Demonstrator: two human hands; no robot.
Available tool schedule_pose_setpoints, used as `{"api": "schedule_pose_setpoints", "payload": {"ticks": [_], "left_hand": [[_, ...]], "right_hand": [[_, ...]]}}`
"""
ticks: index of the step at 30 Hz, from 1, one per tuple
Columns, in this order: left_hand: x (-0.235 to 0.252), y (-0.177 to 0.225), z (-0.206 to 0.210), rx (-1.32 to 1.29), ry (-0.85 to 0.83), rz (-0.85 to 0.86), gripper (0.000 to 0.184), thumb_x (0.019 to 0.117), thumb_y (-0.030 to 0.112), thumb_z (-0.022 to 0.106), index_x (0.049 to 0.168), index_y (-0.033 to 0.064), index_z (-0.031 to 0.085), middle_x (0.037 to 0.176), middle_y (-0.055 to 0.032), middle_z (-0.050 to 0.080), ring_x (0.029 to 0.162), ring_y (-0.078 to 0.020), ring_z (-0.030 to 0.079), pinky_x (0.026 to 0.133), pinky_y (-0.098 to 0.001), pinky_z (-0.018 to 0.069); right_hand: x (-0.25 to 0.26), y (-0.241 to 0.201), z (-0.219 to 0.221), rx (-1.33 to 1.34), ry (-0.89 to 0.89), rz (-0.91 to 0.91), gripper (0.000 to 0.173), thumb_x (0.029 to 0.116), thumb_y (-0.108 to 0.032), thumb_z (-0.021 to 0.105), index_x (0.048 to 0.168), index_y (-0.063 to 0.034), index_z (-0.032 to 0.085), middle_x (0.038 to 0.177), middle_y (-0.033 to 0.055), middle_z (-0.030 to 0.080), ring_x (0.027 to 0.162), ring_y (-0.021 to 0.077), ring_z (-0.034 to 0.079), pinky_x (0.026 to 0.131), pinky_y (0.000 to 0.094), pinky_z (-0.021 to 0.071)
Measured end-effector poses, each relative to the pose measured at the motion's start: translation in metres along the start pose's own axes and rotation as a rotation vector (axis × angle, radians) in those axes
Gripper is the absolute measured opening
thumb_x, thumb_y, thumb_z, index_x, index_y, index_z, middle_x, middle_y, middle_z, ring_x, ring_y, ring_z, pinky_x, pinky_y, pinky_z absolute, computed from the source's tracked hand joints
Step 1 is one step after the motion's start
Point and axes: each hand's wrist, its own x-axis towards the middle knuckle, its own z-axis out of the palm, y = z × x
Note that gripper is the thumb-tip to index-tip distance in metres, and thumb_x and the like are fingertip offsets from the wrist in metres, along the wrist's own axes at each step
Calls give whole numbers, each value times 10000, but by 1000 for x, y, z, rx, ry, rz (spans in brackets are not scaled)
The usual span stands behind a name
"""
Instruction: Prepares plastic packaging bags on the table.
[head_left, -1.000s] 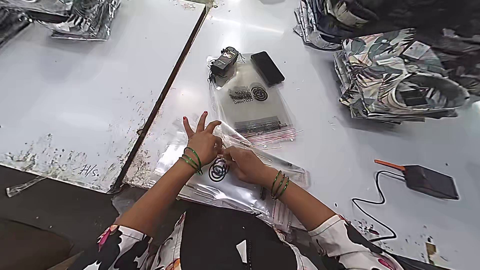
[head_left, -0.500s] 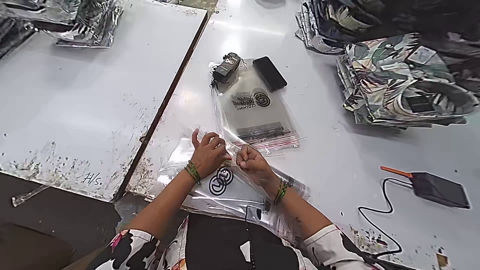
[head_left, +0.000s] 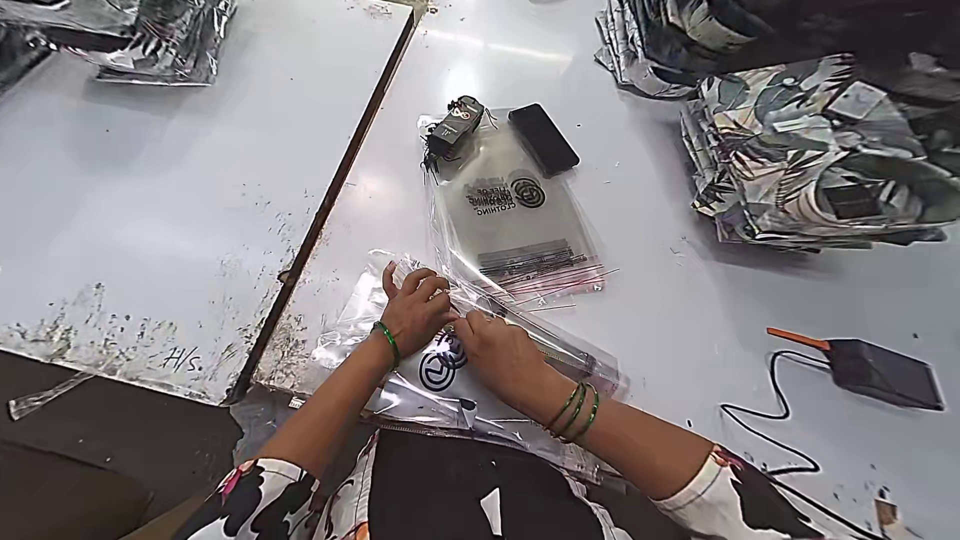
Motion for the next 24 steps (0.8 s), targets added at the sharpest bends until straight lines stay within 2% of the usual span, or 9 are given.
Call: {"api": "schedule_pose_setpoints", "payload": {"ticks": [4, 8, 11, 14, 17, 19, 21, 22, 24], "left_hand": [[1, 0, 0, -1, -5, 4, 311, 960, 348, 590, 849, 75, 691, 1110, -136, 711, 1182, -438, 618, 971, -824, 236], [0, -1, 1, -2, -26, 1, 324, 970, 356, 593, 855, 72, 696, 1117, -134, 711, 1202, -442, 608, 982, -835, 222], [0, -1, 4, -6, -19, 13, 321, 975, 363, 582, 853, 85, 685, 1104, -123, 708, 1198, -425, 610, 984, -823, 229], [0, 0, 6, -9, 1, 23, 325, 977, 379, 581, 849, 101, 687, 1098, -107, 710, 1205, -410, 607, 993, -810, 232], [1, 1, 8, -17, 18, 27, 312, 970, 379, 595, 851, 107, 695, 1081, -101, 713, 1191, -405, 616, 994, -811, 229], [2, 1, 6, -25, -1, 19, 303, 966, 362, 609, 866, 93, 705, 1093, -113, 714, 1193, -421, 616, 981, -828, 231], [0, -2, 1, -32, -32, 2, 295, 966, 339, 625, 895, 69, 721, 1143, -148, 699, 1210, -446, 606, 968, -849, 230], [-2, -4, 1, -35, -20, -1, 296, 960, 335, 635, 903, 65, 742, 1159, -163, 697, 1205, -452, 610, 964, -856, 226], [-6, -6, 3, 1, 35, 18, 317, 971, 371, 605, 891, 92, 732, 1163, -153, 694, 1195, -428, 622, 967, -848, 231]], "right_hand": [[3, 3, -8, 22, -119, -71, 230, 957, 38, 509, 1114, 68, 675, 886, 217, 649, 639, 343, 673, 514, 425, 519], [11, 19, -16, 79, -317, -229, 218, 997, 5, 464, 1123, 72, 629, 961, 246, 634, 832, 419, 667, 619, 493, 518], [18, 22, -23, 108, -478, -246, 256, 1028, -87, 429, 1109, 65, 618, 982, 249, 632, 874, 430, 659, 658, 531, 502], [21, 27, -24, 173, -528, -285, 296, 1041, -148, 431, 1047, 66, 636, 948, 258, 650, 904, 439, 662, 712, 558, 494], [19, 38, -16, 277, -446, -392, 272, 1010, -140, 488, 930, 56, 658, 848, 235, 656, 849, 416, 676, 703, 548, 496], [20, 46, -17, 360, -468, -459, 261, 997, -123, 521, 865, 62, 649, 832, 233, 653, 867, 412, 669, 759, 554, 487], [16, 60, -19, 508, -402, -525, 299, 946, -102, 558, 687, 47, 566, 723, 202, 589, 769, 364, 627, 715, 507, 454], [12, 69, -19, 595, -335, -533, 346, 933, -117, 567, 619, 15, 505, 667, 160, 530, 695, 295, 574, 656, 434, 420], [8, 82, -20, 806, -288, -457, 417, 954, -213, 603, 614, -55, 421, 673, 32, 415, 644, 96, 414, 580, 247, 300]]}}
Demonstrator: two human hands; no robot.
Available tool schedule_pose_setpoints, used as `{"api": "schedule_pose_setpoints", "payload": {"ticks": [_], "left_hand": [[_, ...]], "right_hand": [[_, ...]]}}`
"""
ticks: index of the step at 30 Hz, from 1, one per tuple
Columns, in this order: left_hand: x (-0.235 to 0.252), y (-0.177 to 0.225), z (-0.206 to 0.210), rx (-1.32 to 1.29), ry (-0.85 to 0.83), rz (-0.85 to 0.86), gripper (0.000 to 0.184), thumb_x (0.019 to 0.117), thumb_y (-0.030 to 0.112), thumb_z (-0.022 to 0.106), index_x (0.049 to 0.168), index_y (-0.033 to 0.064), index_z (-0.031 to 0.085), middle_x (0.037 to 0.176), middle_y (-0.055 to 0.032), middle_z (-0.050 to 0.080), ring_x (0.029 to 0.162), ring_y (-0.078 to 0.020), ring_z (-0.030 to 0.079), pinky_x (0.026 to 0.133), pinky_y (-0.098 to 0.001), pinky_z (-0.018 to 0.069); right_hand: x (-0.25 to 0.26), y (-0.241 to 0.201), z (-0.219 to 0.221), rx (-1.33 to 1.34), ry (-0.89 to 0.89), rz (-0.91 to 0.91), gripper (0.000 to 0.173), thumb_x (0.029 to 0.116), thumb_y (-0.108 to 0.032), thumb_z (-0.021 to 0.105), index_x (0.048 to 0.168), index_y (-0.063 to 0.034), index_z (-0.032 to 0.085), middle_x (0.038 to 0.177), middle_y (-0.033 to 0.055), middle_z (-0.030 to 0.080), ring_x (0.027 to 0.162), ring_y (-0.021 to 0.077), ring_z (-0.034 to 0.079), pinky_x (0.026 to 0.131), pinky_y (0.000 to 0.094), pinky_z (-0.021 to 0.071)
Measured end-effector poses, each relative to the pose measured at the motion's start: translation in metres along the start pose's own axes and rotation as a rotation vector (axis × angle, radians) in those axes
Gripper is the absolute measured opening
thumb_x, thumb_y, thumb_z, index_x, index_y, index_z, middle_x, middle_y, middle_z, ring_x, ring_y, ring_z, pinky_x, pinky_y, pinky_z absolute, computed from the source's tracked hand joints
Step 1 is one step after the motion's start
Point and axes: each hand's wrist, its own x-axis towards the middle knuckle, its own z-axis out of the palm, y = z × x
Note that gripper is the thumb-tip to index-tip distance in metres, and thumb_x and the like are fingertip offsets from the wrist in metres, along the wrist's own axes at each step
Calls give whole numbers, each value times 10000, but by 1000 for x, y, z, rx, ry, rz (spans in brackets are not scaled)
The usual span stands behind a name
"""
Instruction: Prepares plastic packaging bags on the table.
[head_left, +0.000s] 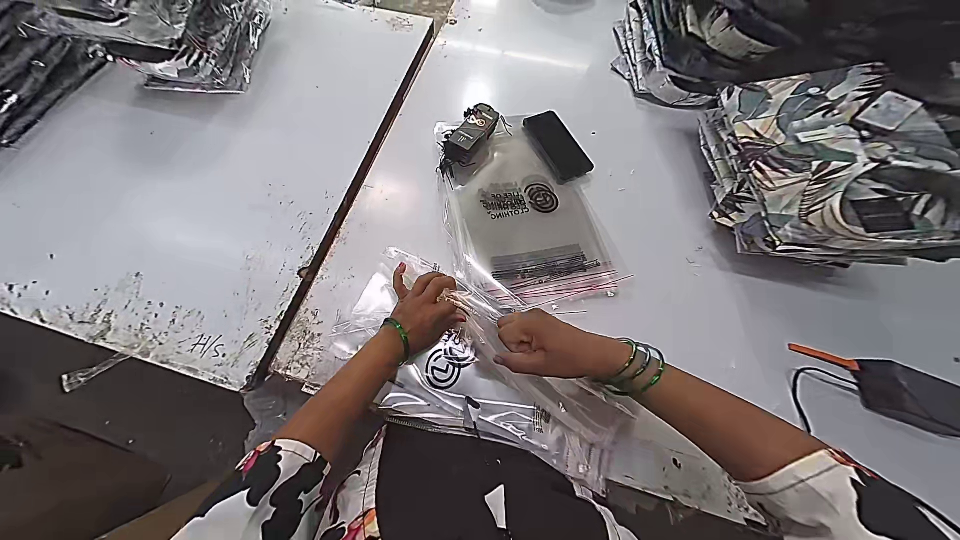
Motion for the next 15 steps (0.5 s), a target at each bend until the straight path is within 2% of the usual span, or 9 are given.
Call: {"api": "schedule_pose_setpoints", "payload": {"ticks": [2, 4, 6, 8, 10, 12, 13, 14, 15], "left_hand": [[-7, -1, 2, 10, 96, 31, 345, 996, 407, 552, 862, 121, 690, 1144, -146, 692, 1195, -412, 618, 976, -830, 248], [-13, 0, 1, 17, 182, 61, 412, 1041, 469, 444, 894, 147, 654, 1185, -138, 678, 1251, -386, 584, 1004, -776, 285], [-18, 0, -7, 45, 203, 95, 586, 1035, 672, 249, 1091, 215, 613, 1315, -64, 608, 1395, -250, 458, 1151, -677, 124], [-22, 1, -19, 68, 176, 171, 792, 913, 857, 158, 1308, 283, 535, 1440, -7, 525, 1486, -153, 334, 1193, -628, 2], [-17, 6, -33, 142, 88, 244, 796, 890, 879, 222, 1379, 313, 493, 1490, -19, 501, 1494, -191, 346, 1167, -681, 74], [0, 19, -47, 276, -7, 279, 616, 914, 602, 566, 1439, 285, 512, 1499, -109, 521, 1435, -337, 441, 1041, -779, 219], [12, 28, -52, 298, -45, 255, 705, 783, 338, 774, 1443, 235, 547, 1490, -158, 534, 1403, -400, 476, 983, -826, 243], [26, 39, -55, 298, -93, 205, 822, 667, 164, 865, 1436, 181, 577, 1478, -182, 550, 1397, -435, 483, 968, -860, 231], [42, 50, -61, 278, -184, 145, 856, 639, 105, 893, 1437, 131, 584, 1471, -183, 562, 1422, -446, 452, 999, -874, 184]], "right_hand": [[-3, 3, -3, 291, 54, 132, 359, 910, -289, 716, 744, -74, 482, 761, -53, 451, 659, -31, 391, 582, 148, 285], [-5, 13, -5, 605, 171, 159, 287, 841, -243, 764, 901, -132, 506, 858, -119, 545, 729, -81, 494, 641, 111, 399], [-8, 28, -7, 866, 360, 56, 300, 828, -276, 793, 974, -206, 540, 976, -121, 637, 885, -33, 595, 761, 164, 486], [-13, 40, -5, 1008, 469, -16, 345, 812, -355, 837, 1037, -238, 603, 1048, -97, 687, 997, 24, 637, 886, 237, 515], [-18, 42, -3, 1080, 466, -9, 400, 831, -237, 817, 1128, -202, 551, 1052, -76, 689, 1008, 53, 650, 933, 273, 519], [-19, 36, -4, 1067, 415, 60, 357, 881, -84, 696, 1157, -161, 483, 1012, -76, 685, 970, 50, 662, 926, 270, 529], [-18, 32, -6, 1048, 390, 84, 309, 899, -49, 649, 1145, -153, 494, 987, -82, 689, 955, 44, 664, 920, 264, 529], [-16, 28, -9, 1030, 371, 97, 251, 914, -26, 613, 1112, -150, 523, 959, -87, 693, 938, 35, 663, 909, 251, 528], [-14, 24, -13, 1006, 358, 101, 207, 921, -11, 591, 1068, -153, 555, 930, -96, 693, 917, 20, 660, 889, 232, 526]]}}
